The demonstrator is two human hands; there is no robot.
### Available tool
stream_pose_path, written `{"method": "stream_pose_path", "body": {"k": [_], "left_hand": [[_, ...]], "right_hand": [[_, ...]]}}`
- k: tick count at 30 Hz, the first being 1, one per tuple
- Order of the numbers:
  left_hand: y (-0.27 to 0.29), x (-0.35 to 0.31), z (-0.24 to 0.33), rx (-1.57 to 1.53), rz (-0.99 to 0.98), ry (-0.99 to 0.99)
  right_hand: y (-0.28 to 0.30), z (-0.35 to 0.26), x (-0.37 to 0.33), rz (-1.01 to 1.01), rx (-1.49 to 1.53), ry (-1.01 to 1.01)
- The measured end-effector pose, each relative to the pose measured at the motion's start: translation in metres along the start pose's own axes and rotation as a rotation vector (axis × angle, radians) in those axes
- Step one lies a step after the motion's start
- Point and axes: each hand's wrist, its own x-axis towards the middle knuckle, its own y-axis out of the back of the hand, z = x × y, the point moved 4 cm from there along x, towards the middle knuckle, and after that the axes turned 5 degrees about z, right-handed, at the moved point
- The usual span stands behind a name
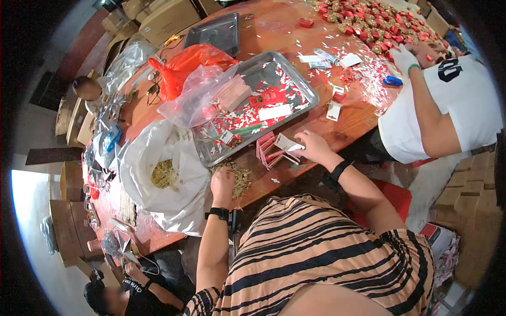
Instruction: The person sits at a table and assembles small red and white paper decorations by hand. They fold flat paper pieces, insert them into red holders, and place the finished units into a metal tray. Other people are working at the same table in the background.
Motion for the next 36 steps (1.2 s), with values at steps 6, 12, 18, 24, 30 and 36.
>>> {"method": "stream_pose_path", "body": {"k": [6, 12, 18, 24, 30, 36], "left_hand": [[-0.03, 0.023, 0.003, 0.236, 0.028, -0.169], [-0.049, 0.036, 0.013, 0.533, -0.13, -0.249], [-0.029, 0.037, 0.017, 0.237, -0.199, -0.139], [-0.002, 0.036, 0.026, -0.38, -0.154, -0.118], [0.011, 0.046, 0.063, -0.849, -0.323, 0.045], [0.014, 0.045, 0.071, -0.924, -0.311, 0.107]], "right_hand": [[-0.03, 0.016, -0.005, 0.045, -0.234, -0.071], [-0.028, 0.022, -0.004, 0.07, -0.086, -0.238], [-0.022, 0.042, -0.005, 0.138, 0.28, -0.35], [0.003, 0.041, 0.005, 0.174, 0.527, -0.295], [0.018, -0.019, 0.023, 0.149, 0.698, -0.217], [0.009, -0.053, 0.036, 0.028, 0.538, -0.178]]}}
